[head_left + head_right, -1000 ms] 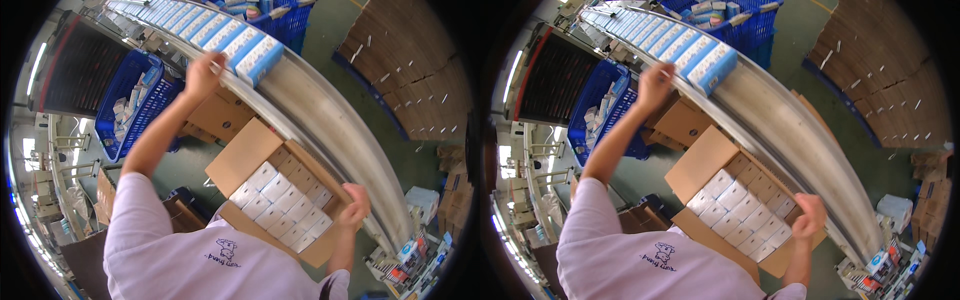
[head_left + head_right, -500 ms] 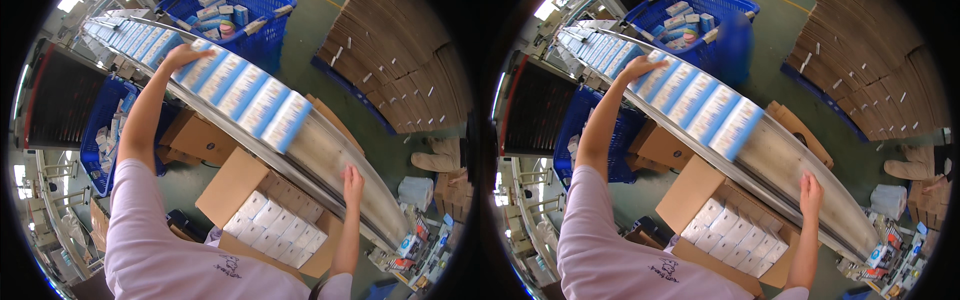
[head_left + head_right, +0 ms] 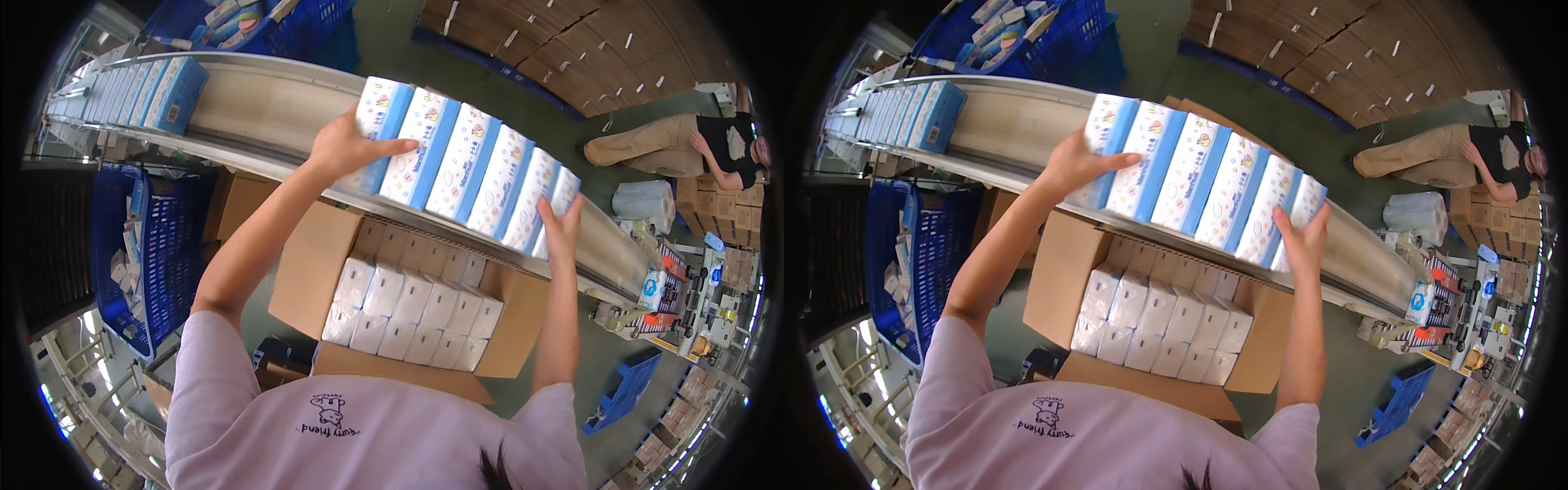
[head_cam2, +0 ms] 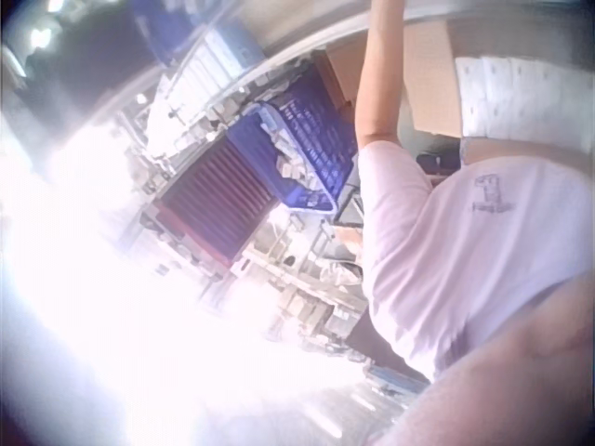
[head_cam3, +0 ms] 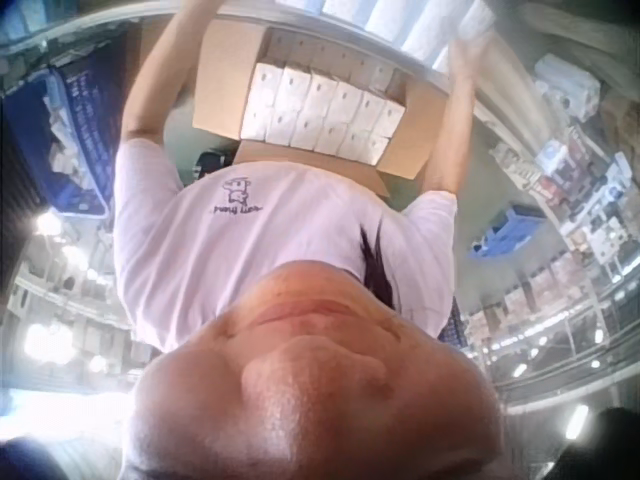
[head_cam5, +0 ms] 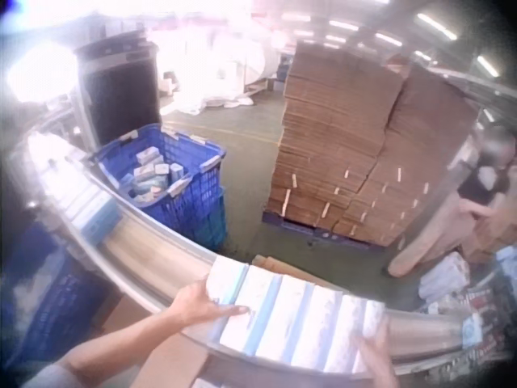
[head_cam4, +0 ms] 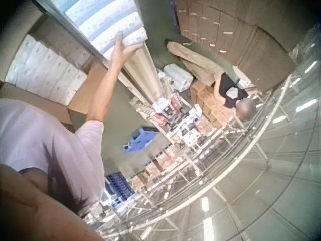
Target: The person repeatedly takes small white and blue packages from a conveyor belt and places them into large cardboard boxes. After filling a box, they close the flaps and move it to a nearby roller cart before retrieving a new empty box to continue the process.
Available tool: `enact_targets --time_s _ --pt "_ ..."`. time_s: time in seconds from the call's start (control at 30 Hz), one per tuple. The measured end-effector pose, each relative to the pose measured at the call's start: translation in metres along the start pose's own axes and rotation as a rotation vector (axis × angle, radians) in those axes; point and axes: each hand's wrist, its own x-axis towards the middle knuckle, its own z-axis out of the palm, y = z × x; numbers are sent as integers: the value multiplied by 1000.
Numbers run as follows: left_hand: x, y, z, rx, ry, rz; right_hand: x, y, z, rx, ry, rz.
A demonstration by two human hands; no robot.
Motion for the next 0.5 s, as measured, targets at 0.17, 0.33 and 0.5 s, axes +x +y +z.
enact_targets --time_s 0.17,0.33,0.5 --pt "-99 29 -5 -428 175 299 -85 -21 -52 -5 393 -366" --pt "-203 -7 35 -526 263 295 -192 -8 -56 41 286 -247" --pt "-161 -90 72 228 -273 -372 -165 48 -9 -325 -234 346"
